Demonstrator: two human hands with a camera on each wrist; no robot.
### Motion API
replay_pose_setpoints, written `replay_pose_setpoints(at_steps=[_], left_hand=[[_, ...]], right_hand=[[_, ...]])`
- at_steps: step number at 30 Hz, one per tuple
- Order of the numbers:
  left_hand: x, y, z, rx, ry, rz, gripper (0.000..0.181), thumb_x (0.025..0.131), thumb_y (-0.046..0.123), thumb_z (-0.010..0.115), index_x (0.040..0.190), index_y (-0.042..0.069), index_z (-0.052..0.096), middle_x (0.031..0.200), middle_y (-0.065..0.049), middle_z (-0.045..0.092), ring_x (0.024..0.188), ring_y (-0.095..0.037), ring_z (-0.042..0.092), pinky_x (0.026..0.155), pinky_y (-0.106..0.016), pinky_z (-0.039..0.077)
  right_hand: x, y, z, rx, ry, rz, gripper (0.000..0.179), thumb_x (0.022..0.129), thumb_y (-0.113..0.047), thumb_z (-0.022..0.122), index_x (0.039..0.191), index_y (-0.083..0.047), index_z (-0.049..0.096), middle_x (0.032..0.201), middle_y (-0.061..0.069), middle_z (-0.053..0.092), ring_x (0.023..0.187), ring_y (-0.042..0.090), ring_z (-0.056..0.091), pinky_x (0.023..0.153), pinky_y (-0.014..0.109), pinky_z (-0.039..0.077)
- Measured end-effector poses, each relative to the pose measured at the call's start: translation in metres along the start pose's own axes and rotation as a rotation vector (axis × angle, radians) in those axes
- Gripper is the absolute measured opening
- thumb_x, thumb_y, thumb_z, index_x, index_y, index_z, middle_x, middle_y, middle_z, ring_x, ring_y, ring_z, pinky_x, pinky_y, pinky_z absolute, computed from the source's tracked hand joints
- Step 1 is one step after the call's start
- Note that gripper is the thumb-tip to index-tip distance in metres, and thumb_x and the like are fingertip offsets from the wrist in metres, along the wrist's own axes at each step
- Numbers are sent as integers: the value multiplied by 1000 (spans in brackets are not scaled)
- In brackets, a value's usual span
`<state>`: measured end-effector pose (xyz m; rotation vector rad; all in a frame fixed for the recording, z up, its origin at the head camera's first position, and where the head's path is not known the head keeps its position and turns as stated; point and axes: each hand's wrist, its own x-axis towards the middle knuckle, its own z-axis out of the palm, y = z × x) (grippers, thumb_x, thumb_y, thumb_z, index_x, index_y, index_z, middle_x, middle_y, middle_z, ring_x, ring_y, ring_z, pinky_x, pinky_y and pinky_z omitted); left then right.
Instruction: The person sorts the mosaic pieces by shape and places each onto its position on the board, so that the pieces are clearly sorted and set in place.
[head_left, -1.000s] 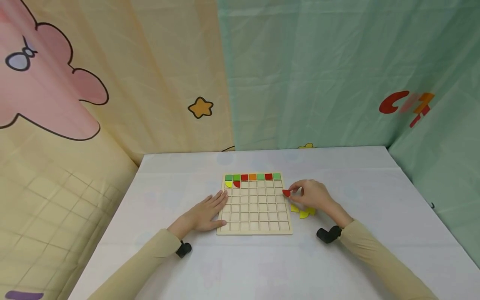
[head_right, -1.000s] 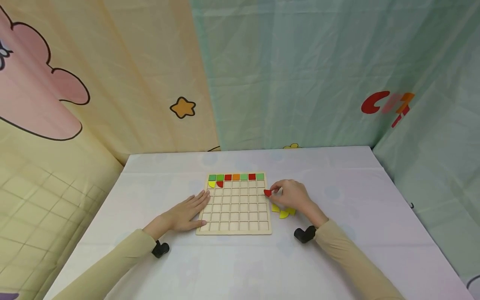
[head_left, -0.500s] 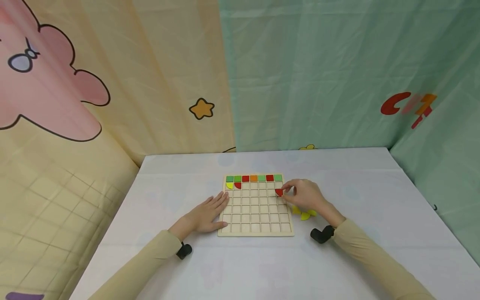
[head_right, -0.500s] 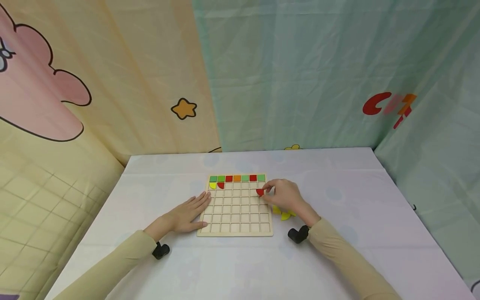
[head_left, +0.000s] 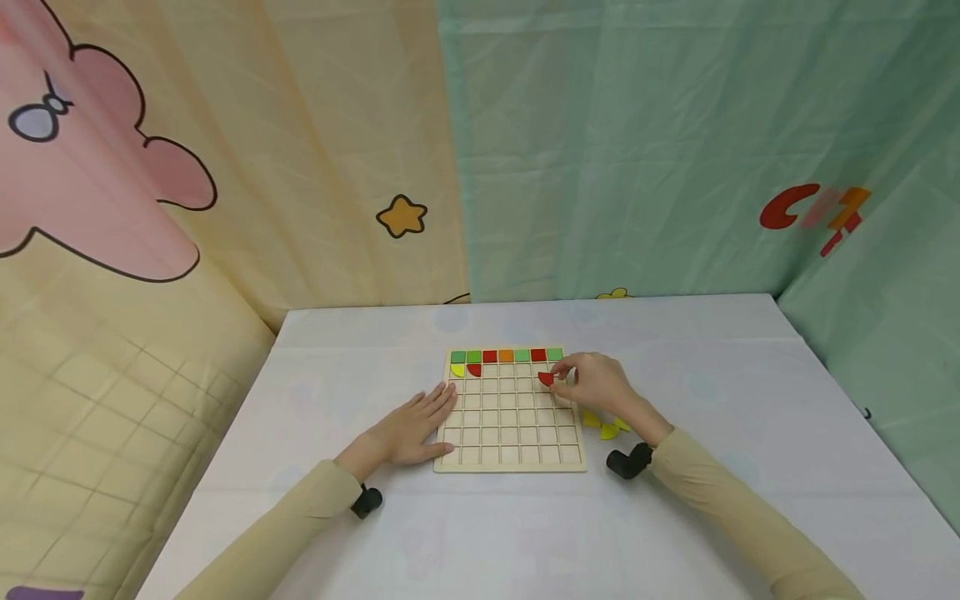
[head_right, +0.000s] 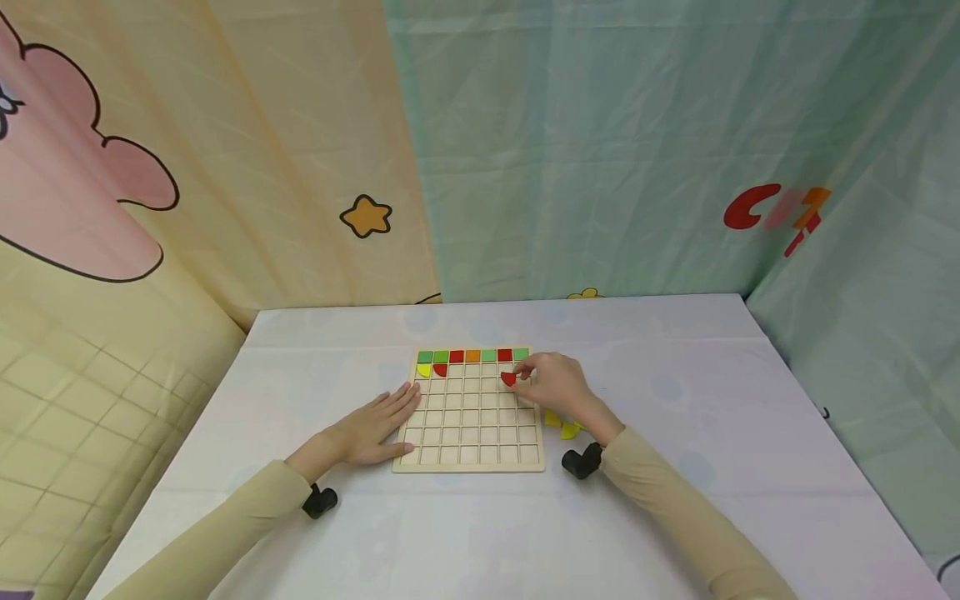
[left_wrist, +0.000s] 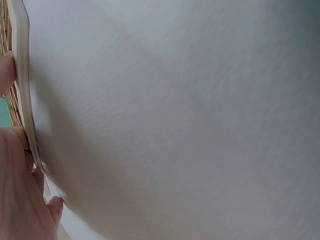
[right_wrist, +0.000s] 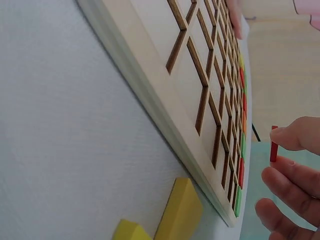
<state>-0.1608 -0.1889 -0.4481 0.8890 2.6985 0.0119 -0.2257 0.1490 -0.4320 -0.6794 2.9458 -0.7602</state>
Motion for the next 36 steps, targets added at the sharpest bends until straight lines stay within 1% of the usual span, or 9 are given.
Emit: replay_pose_setpoints(at_steps=[8, 13, 18, 21, 26, 29, 32, 36], left_hand=[[-1, 1, -1, -10, -8, -4, 84, 96, 60, 37, 155, 6, 8, 163, -8, 2, 151, -24, 2, 122, -46, 14], [-1, 1, -2, -1, -3, -8, 84, 96, 60, 37, 155, 7, 10, 163, -8, 3, 151, -24, 2, 122, -45, 15], [-1, 1, -3, -7, -6, -7, 83, 97, 60, 37, 155, 6, 10, 163, -8, 3, 151, -25, 2, 122, -46, 14], [-2, 2, -4, -11, -8, -5, 84, 96, 59, 38, 155, 6, 9, 163, -8, 3, 151, -25, 2, 122, -46, 14], [-2, 2, -4, -4, -10, -11, 83, 96, 59, 38, 155, 6, 9, 163, -8, 3, 151, -25, 2, 122, -46, 15], [-1, 2, -4, 7, -15, -17, 84, 96, 60, 37, 155, 7, 8, 163, -7, 2, 151, -24, 1, 122, -45, 14], [-1, 2, -4, 4, -11, -15, 83, 96, 60, 37, 155, 7, 9, 163, -7, 2, 151, -24, 1, 122, -45, 14], [-2, 2, -4, -2, -10, -6, 83, 96, 60, 37, 155, 7, 10, 163, -8, 3, 151, -25, 2, 122, -46, 15]], right_hand=[[9, -7, 5, 0, -22, -16, 26, 78, -34, 77, 96, -14, 76, 86, -2, 72, 63, 7, 57, 50, 22, 43], [16, -11, 8, -8, -19, -37, 27, 79, -34, 76, 97, -13, 76, 86, -2, 72, 64, 7, 58, 48, 22, 43], [20, -16, 10, 4, -25, -17, 24, 80, -31, 76, 96, -14, 76, 84, -3, 72, 61, 7, 55, 47, 22, 41], [22, -19, 11, 14, -32, -7, 23, 80, -31, 76, 96, -15, 76, 84, -4, 71, 57, 7, 51, 46, 22, 37], [28, -20, 14, 6, -19, -34, 21, 80, -31, 75, 95, -17, 76, 83, -6, 71, 51, 7, 46, 43, 21, 31], [32, -21, 16, -2, -12, -52, 18, 81, -29, 74, 93, -17, 75, 82, -5, 71, 52, 7, 45, 44, 21, 30], [35, -23, 17, -3, -13, -56, 17, 81, -29, 72, 92, -17, 75, 83, -5, 72, 56, 7, 48, 46, 21, 33], [39, -26, 18, 5, -22, -56, 17, 81, -29, 72, 93, -17, 75, 84, -4, 72, 62, 7, 54, 51, 22, 40]])
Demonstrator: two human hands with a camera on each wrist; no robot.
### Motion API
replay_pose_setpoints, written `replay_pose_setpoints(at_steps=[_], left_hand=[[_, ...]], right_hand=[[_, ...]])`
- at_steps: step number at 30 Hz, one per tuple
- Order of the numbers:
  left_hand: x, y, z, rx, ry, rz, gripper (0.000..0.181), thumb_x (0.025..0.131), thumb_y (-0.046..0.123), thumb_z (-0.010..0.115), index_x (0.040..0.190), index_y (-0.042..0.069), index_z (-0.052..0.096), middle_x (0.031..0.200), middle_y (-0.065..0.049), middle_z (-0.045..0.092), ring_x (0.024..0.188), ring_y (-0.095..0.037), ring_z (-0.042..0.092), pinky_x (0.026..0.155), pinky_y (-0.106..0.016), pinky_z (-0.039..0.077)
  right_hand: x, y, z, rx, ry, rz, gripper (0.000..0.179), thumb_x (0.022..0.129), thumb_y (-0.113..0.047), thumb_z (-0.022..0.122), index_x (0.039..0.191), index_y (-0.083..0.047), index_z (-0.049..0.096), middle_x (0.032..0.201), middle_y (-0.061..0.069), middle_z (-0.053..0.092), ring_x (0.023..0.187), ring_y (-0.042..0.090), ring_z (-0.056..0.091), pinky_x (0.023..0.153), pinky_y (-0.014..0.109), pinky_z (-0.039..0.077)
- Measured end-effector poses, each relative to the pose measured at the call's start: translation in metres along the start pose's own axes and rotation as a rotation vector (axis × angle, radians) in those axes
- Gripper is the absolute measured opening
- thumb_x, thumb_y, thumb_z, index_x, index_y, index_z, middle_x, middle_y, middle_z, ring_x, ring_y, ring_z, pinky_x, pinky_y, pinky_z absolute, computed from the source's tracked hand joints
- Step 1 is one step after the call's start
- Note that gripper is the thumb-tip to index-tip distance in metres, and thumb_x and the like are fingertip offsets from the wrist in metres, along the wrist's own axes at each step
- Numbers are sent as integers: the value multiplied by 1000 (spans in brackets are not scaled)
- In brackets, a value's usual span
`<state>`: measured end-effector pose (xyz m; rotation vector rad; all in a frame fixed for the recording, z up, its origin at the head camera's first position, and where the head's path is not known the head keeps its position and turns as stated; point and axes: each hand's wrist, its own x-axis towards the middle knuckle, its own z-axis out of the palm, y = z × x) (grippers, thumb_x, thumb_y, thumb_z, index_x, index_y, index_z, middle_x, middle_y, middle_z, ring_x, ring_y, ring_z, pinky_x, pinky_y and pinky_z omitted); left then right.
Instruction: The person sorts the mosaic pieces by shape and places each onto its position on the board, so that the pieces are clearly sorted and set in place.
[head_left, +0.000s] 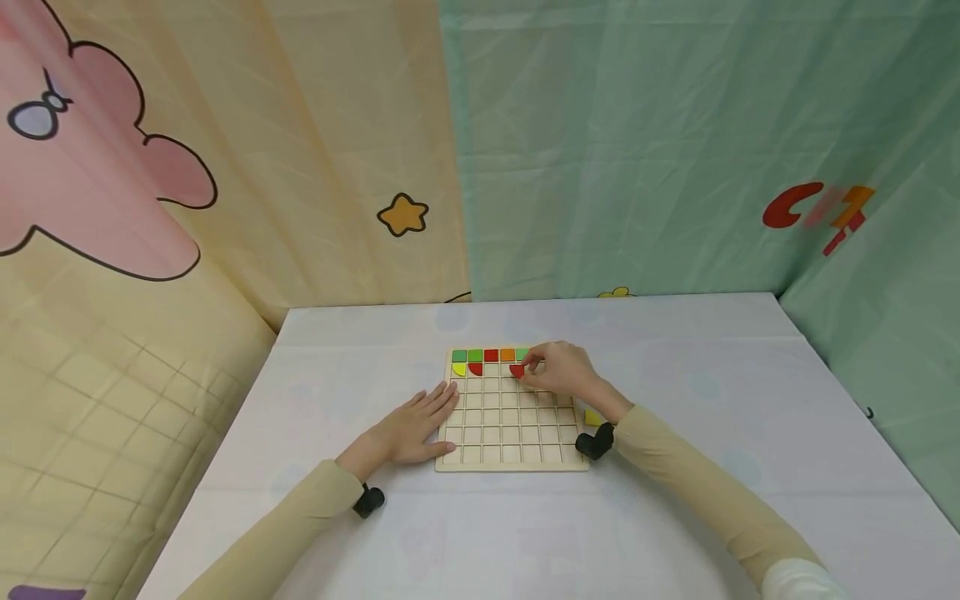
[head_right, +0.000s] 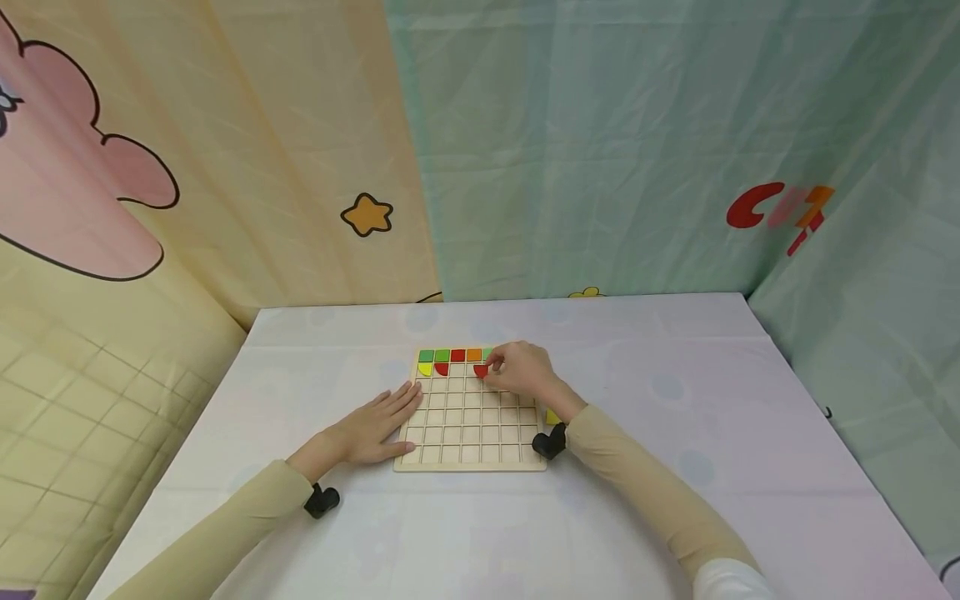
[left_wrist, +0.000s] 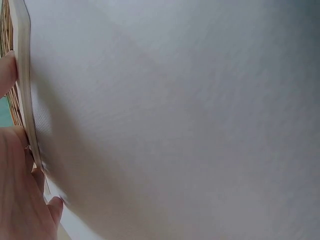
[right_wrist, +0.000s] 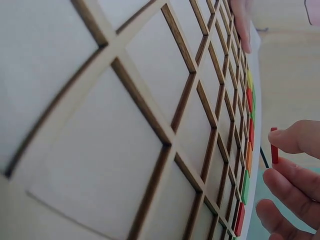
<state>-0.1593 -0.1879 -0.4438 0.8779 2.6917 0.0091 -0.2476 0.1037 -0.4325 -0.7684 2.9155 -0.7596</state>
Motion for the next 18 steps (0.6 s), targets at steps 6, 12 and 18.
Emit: replay_pose_setpoints(at_steps=[6, 12, 18], left_hand=[[-1, 0, -1, -8, 14, 15, 83, 97, 59, 37, 154, 5, 11, 163, -10, 4, 151, -26, 4, 121, -47, 16], [-1, -1, 0, -7, 14, 11, 83, 97, 59, 37, 155, 6, 11, 163, -9, 4, 151, -26, 3, 121, -47, 16], [-1, -1, 0, -16, 11, 11, 84, 96, 60, 38, 155, 6, 11, 163, -9, 4, 151, -26, 3, 121, -48, 16]], right_hand=[[6, -4, 4, -10, -5, -11, 19, 80, -33, 74, 92, -18, 75, 84, -5, 72, 64, 8, 57, 51, 21, 42], [14, -9, 8, -22, -2, -16, 17, 80, -32, 74, 91, -18, 75, 85, -5, 73, 66, 8, 60, 51, 22, 43], [23, -14, 12, -25, -16, -20, 19, 81, -32, 75, 92, -17, 75, 86, -6, 73, 71, 9, 64, 54, 22, 46]])
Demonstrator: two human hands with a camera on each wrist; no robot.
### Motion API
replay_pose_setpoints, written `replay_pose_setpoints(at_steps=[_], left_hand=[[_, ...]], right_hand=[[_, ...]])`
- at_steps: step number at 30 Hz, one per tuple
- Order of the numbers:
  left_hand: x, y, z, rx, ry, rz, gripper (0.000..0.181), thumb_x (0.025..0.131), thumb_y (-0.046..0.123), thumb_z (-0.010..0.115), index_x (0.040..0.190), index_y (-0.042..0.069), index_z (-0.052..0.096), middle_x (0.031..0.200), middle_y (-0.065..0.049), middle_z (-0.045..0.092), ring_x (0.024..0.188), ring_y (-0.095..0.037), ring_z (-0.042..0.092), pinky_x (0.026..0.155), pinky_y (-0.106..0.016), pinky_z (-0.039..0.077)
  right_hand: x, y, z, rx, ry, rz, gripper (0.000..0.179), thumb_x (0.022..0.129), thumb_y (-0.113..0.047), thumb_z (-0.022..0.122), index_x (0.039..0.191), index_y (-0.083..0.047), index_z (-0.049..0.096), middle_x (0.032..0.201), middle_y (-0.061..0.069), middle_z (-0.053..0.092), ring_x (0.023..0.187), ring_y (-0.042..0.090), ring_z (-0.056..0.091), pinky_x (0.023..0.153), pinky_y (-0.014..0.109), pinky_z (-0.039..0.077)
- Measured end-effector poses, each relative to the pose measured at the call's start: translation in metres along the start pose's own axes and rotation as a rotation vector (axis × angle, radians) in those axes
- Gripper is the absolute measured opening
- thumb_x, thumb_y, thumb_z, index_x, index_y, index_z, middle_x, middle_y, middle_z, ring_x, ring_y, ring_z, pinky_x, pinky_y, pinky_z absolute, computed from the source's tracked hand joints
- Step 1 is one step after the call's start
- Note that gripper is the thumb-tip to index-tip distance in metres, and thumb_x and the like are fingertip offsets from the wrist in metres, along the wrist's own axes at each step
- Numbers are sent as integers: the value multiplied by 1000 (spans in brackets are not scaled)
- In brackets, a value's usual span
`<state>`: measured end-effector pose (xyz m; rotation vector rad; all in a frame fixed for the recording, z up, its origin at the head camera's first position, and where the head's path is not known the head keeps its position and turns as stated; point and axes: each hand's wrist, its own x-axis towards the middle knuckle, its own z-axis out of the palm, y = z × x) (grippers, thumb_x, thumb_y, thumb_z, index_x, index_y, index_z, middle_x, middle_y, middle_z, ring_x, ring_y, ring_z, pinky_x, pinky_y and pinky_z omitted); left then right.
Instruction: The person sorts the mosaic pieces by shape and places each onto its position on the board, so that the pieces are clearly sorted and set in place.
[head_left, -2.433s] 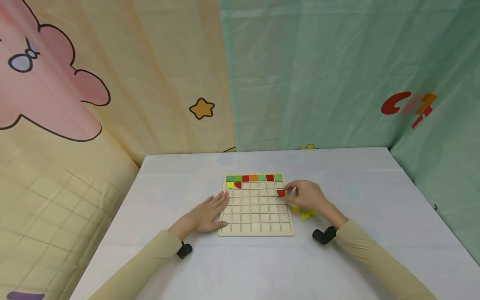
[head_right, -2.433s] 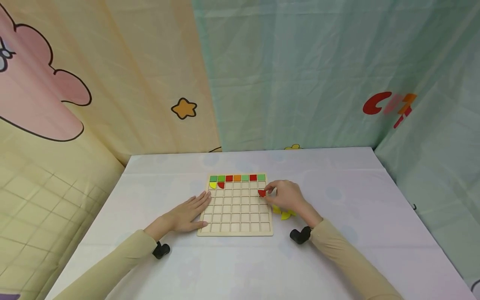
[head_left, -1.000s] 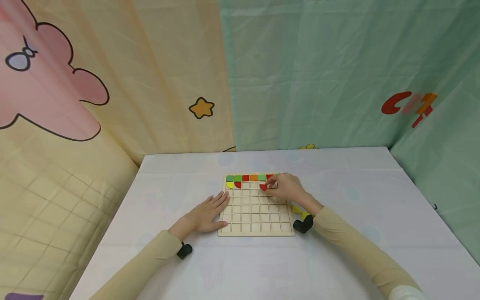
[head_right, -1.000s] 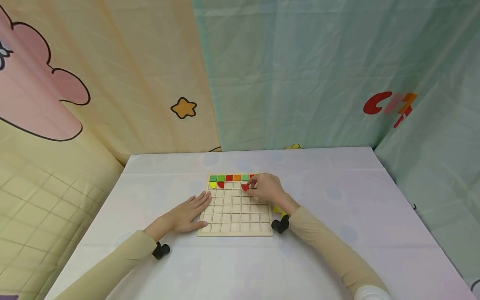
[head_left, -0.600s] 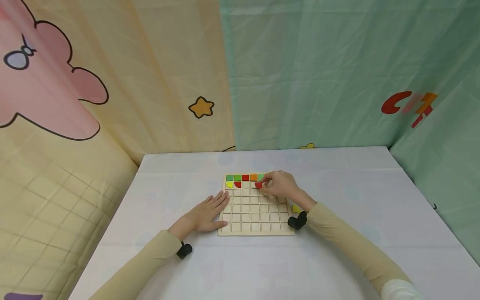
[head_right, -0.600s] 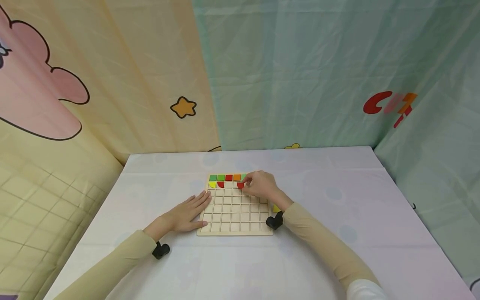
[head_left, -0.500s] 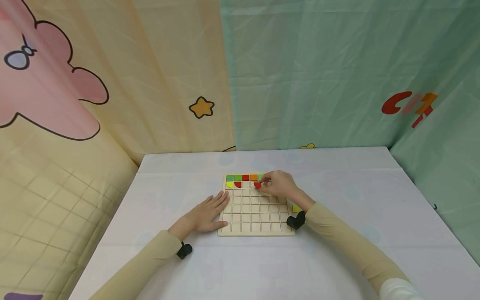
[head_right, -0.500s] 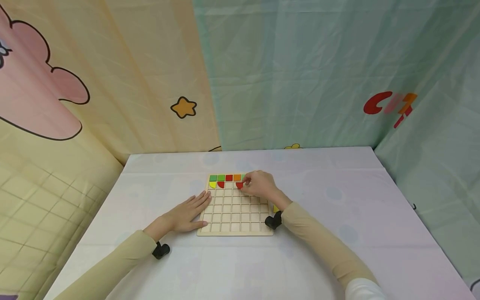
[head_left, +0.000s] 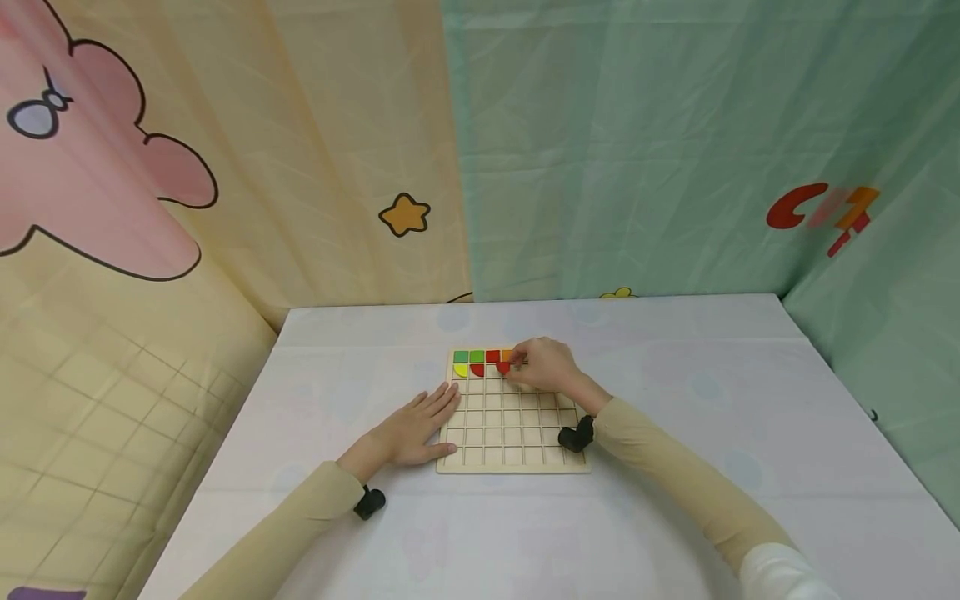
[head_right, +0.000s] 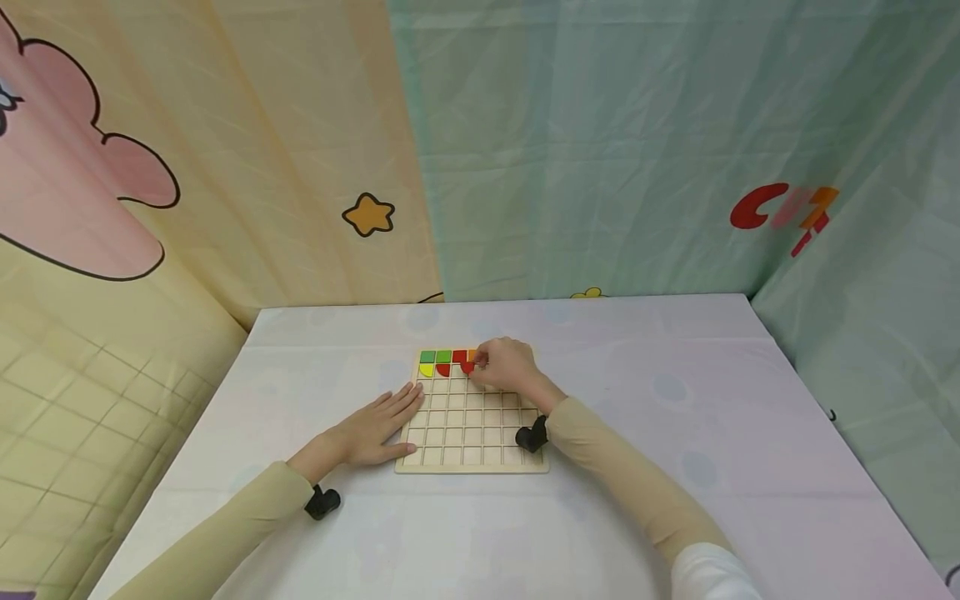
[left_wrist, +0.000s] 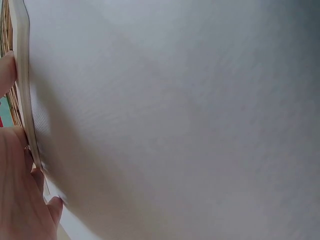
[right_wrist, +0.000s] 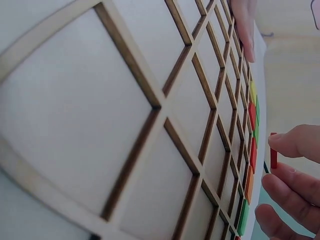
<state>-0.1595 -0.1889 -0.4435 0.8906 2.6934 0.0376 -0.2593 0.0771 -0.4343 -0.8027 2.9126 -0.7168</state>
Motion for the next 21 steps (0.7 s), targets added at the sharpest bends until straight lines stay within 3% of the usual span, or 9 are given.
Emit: replay_pose_setpoints(at_steps=[10, 21], left_hand=[[1, -1, 1, 17, 5, -5, 84, 96, 61, 37, 155, 7, 11, 163, -8, 4, 151, -25, 3, 121, -47, 17], [0, -2, 2, 16, 9, 2, 84, 96, 60, 37, 155, 6, 11, 163, -9, 5, 151, -25, 4, 121, -47, 17]], right_hand=[[10, -5, 8, -3, -18, 41, 20, 81, -34, 76, 91, -17, 75, 87, -6, 73, 76, 10, 65, 58, 21, 49], [15, -7, 15, 0, -57, 72, 19, 82, -33, 74, 95, -18, 75, 84, -8, 72, 71, 7, 63, 57, 22, 47]])
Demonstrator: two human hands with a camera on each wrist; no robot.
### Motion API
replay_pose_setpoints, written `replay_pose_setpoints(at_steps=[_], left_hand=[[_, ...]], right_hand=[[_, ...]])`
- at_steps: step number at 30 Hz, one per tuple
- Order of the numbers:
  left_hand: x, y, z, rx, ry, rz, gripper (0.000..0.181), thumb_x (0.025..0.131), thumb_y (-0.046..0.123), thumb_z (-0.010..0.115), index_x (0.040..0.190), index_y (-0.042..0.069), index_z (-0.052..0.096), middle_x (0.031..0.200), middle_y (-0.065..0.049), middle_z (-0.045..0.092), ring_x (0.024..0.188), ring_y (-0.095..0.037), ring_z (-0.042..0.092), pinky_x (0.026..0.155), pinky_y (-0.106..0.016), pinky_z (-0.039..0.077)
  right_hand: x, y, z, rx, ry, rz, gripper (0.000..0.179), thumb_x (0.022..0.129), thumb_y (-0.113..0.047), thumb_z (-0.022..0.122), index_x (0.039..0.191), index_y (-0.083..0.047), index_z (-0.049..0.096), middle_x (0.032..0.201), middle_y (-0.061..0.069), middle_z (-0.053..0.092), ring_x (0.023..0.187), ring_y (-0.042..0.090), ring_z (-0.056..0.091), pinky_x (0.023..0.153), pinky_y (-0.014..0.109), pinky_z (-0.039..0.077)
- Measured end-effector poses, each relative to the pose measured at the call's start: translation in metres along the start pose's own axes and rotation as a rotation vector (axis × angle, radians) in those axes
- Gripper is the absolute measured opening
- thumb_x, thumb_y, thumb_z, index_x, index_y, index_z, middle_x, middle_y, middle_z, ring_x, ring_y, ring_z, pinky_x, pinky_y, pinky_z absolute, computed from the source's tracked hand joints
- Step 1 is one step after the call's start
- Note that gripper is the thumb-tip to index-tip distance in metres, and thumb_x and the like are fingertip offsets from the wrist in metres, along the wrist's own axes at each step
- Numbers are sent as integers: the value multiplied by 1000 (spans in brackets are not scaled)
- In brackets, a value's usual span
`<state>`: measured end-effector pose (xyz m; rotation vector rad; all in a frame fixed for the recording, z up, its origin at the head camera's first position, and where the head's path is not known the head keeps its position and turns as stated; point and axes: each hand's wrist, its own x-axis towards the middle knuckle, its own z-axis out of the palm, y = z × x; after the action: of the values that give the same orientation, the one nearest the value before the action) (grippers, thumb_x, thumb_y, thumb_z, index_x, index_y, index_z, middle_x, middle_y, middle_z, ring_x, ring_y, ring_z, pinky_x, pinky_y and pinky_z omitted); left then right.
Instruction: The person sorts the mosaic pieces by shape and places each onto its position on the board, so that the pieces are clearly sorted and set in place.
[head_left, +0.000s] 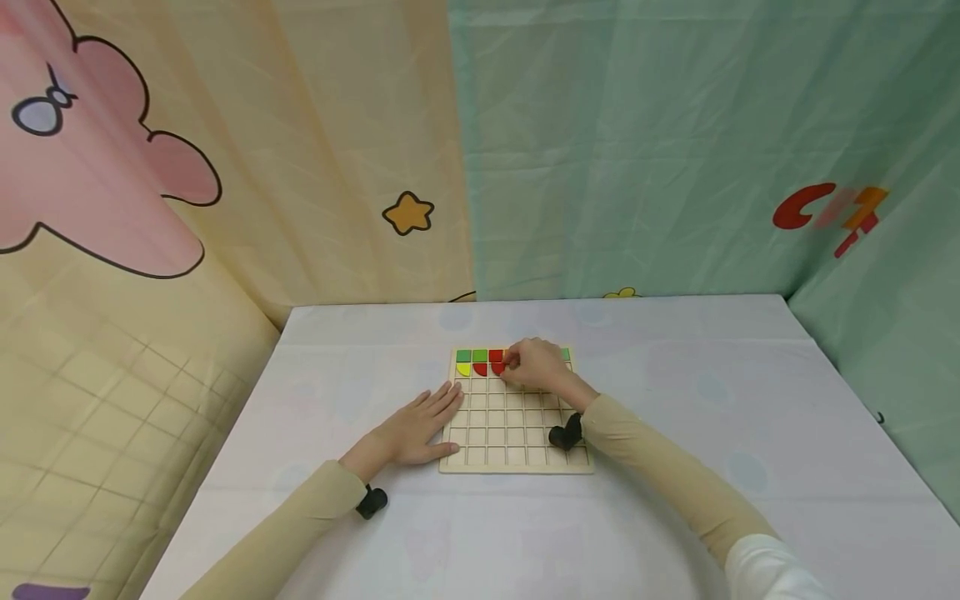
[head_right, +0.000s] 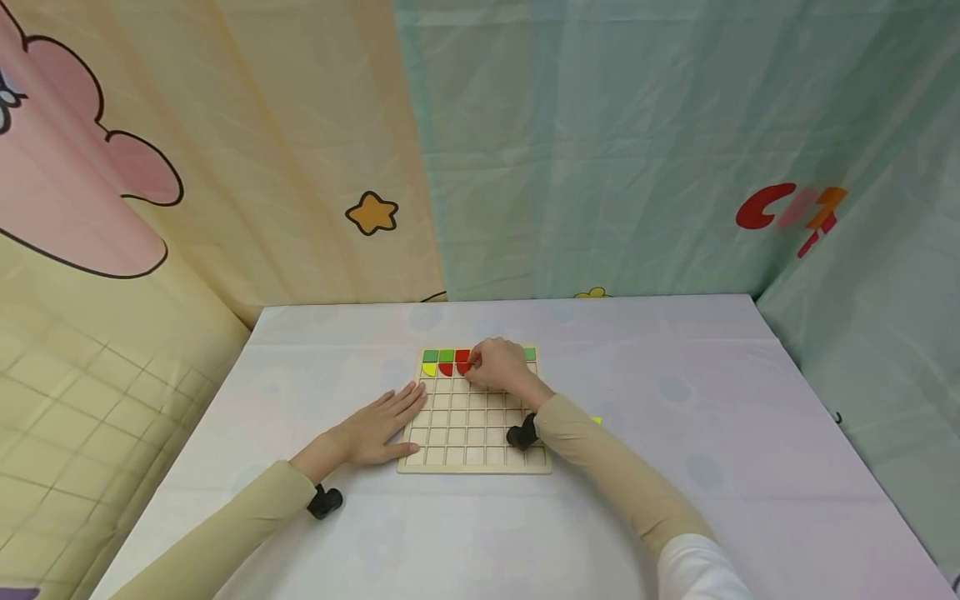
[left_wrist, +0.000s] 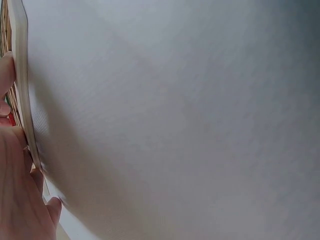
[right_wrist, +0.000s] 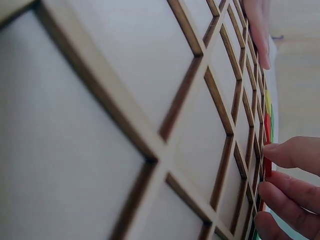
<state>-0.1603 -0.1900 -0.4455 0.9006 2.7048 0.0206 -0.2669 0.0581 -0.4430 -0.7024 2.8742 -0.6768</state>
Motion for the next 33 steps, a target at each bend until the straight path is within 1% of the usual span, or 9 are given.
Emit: replay_pose_setpoints(at_steps=[5, 12, 22, 28, 33], left_hand=[[1, -1, 2, 8, 2, -1, 84, 96, 61, 36, 155, 7, 11, 163, -8, 5, 151, -25, 4, 121, -46, 17], [1, -1, 2, 9, 1, -2, 84, 96, 61, 36, 155, 7, 10, 163, -8, 4, 151, -24, 4, 121, -46, 16], [1, -1, 2, 8, 2, -3, 84, 96, 61, 36, 155, 6, 11, 163, -8, 5, 151, -24, 4, 121, -46, 16], [1, -1, 2, 6, -5, -8, 84, 96, 61, 36, 155, 7, 10, 163, -8, 4, 151, -24, 3, 122, -45, 15], [0, -1, 2, 3, -2, -4, 84, 96, 61, 36, 155, 7, 10, 163, -8, 4, 151, -24, 3, 121, -46, 16]], right_hand=[[0, 0, 2, -8, -5, -5, 19, 83, -34, 74, 95, -20, 75, 83, -8, 71, 70, 7, 62, 57, 22, 48], [0, -2, 3, 7, 10, -8, 19, 83, -32, 74, 96, -18, 75, 81, -8, 71, 67, 6, 61, 57, 22, 47], [0, -2, 6, 8, 28, 5, 21, 81, -32, 76, 97, -17, 75, 83, -6, 72, 72, 8, 63, 61, 24, 49], [1, -3, 7, 14, 36, 5, 23, 80, -32, 76, 97, -17, 75, 83, -6, 72, 71, 8, 63, 59, 23, 48], [1, -3, 7, 25, 36, 22, 23, 80, -33, 76, 96, -16, 75, 82, -6, 71, 68, 7, 60, 57, 21, 46]])
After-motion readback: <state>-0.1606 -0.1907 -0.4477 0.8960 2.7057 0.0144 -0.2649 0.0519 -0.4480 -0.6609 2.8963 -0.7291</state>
